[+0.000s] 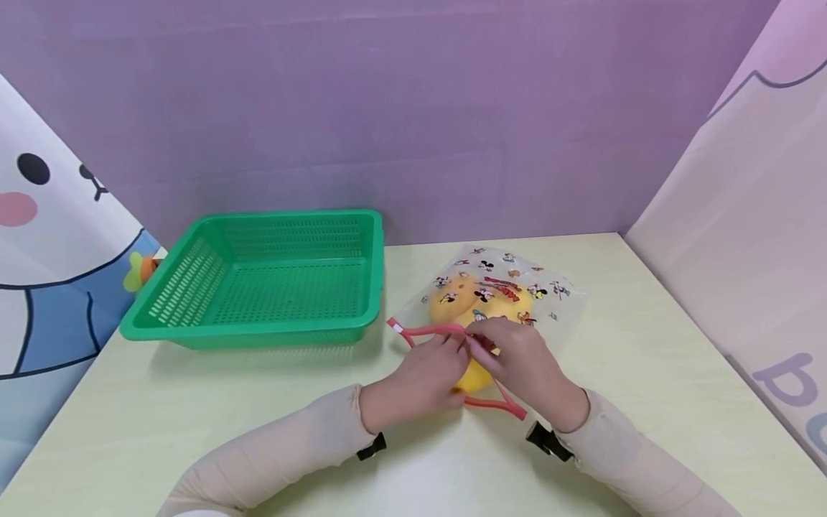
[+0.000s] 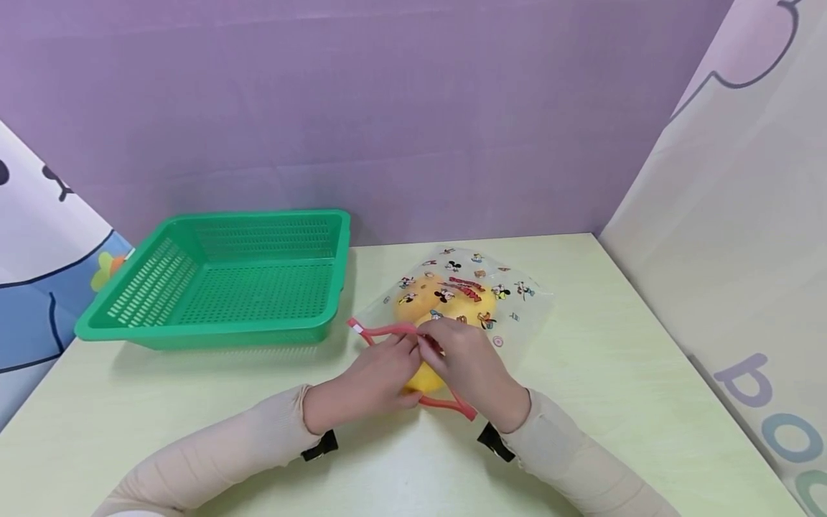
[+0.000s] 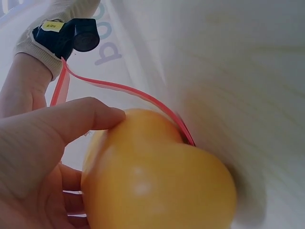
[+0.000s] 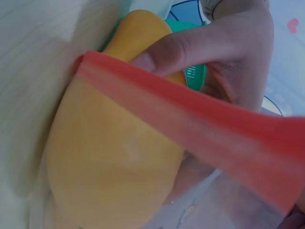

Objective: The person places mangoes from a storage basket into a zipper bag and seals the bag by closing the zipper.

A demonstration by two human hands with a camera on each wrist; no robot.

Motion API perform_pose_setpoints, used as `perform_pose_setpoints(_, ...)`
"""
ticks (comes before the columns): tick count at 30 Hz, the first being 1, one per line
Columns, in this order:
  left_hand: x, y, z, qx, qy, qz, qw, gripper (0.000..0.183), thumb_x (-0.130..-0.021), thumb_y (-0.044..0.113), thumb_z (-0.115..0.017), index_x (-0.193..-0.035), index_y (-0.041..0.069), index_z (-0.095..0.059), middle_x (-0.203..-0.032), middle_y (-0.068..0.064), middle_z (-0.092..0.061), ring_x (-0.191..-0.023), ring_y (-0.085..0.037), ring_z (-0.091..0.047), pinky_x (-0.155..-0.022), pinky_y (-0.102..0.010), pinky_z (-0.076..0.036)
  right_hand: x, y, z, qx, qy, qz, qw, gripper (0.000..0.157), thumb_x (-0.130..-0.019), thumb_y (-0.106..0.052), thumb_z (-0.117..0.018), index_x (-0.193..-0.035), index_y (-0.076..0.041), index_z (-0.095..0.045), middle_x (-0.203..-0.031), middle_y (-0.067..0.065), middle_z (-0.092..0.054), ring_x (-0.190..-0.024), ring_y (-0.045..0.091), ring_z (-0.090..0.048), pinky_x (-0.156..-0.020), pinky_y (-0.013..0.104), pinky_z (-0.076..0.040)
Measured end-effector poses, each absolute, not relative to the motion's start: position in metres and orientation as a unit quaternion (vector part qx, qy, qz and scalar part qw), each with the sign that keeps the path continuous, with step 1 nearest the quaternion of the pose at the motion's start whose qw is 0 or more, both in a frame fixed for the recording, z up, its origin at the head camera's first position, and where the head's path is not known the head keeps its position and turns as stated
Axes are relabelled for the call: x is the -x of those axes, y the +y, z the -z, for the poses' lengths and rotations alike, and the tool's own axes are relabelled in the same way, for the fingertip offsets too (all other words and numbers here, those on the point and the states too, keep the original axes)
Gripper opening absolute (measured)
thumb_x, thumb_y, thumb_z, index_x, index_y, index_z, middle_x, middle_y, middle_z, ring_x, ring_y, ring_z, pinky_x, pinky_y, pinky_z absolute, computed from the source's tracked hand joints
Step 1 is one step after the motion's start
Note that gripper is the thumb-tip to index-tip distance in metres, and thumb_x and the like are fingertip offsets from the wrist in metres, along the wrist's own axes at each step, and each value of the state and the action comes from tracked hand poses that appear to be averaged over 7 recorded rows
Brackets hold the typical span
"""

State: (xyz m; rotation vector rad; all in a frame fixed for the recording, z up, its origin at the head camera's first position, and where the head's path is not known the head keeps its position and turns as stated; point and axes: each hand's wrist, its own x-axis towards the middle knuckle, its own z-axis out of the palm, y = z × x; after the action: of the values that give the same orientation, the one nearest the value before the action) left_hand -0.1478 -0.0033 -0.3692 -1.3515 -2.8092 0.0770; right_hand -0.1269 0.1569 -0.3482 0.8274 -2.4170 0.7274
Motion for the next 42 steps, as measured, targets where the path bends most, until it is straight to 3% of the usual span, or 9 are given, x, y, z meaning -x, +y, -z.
perform_pose_setpoints(14,0.1489,0.0006,0.369,0.438,-0.897,-0.056,0.033,0.065,-0.081,0.042,-0.07,-0.131,0.005,-0.052,-0.124,-0.006,-0.054,-0.1,-0.017,-0.051,-0.087,-0.023,-0.045,0.1282,0.1583,0.3491,-0.306,-0.879,-0.27,0.247,0.01,-0.078,-0.002,-0.073,-0.087,-0.002,-0.07,-0.081,0.005,-0.069,-0.065,0.011,-0.059,-0.055,0.024,-0.052)
perform_pose_setpoints(22,0.1485,0.0021,0.3699,0.43,-0.901,-0.055,0.033,0.062,-0.079,0.04,-0.072,-0.128,0.007,-0.054,-0.118,-0.005,-0.055,-0.094,-0.017,-0.051,-0.081,-0.023,-0.047,0.1278,0.1587,0.35,-0.305,-0.879,-0.266,0.252,0.011,-0.077,-0.003,-0.074,-0.087,-0.002,-0.07,-0.081,0.005,-0.069,-0.066,0.011,-0.061,-0.057,0.021,-0.052)
perform_pose_setpoints(42,0.1473,0.0067,0.3721,0.415,-0.906,-0.08,0.025,0.06,-0.08,0.035,-0.073,-0.131,0.011,-0.053,-0.124,-0.003,-0.056,-0.1,-0.017,-0.052,-0.084,-0.023,-0.049,0.1276,0.1566,0.3507,-0.312,-0.874,-0.267,0.262,0.01,-0.077,-0.003,-0.074,-0.085,-0.002,-0.069,-0.08,0.005,-0.069,-0.065,0.011,-0.061,-0.057,0.02,-0.052)
